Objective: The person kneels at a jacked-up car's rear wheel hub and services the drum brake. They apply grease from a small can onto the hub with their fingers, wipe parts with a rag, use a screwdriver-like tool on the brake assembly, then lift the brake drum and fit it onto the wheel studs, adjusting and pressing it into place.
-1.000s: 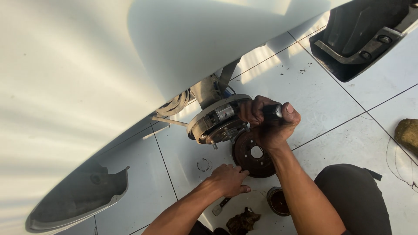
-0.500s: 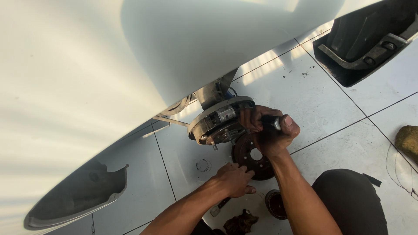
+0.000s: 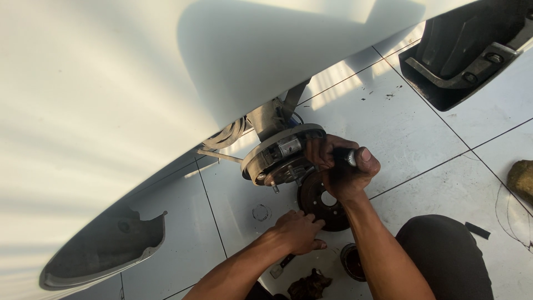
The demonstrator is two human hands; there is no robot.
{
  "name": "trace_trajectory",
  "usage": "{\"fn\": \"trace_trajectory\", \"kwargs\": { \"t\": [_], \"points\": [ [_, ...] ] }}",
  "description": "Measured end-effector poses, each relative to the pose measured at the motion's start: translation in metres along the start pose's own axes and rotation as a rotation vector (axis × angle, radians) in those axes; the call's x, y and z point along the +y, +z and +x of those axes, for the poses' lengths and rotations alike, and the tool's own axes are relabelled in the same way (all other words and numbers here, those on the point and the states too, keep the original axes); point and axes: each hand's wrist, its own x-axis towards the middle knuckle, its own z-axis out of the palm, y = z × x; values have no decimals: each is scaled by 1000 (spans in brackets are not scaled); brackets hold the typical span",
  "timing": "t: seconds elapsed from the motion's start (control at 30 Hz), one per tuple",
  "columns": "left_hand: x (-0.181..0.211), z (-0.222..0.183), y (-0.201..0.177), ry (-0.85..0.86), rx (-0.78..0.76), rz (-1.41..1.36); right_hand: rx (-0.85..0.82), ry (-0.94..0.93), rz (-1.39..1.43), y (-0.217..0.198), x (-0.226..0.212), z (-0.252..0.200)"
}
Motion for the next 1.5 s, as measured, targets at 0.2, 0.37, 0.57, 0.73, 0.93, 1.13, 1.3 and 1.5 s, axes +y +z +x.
{"fn": "trace_trajectory", "kwargs": {
  "t": [0.2,0.37,0.57,0.73,0.93,1.13,1.3,1.5],
  "points": [
    [2,5,-2,21,-20,24,-32,-26,-15,3,-4,4],
    [6,4,-1,12,-26,28,-27,106,-41,12,-10,17],
    [7,-4,-6,-7,-12,-13,10,57,19,10,-8,12],
    [3,5,-5,-2,-26,27,2,27,27,9,-11,8],
    [3,12,-4,21,-44,-15,28,151,-8,-6,-36,27],
    [-11,37,-1,4,-113,13,-132,465,-651,-69,-128,38],
    [-8,39,-13,-7,-108,43,133,1095,-1421,-207,-86,-61],
    [-17,35,-17,15,-30,-15,215,1436,-1611,-439,52,-386]
  ]
}}
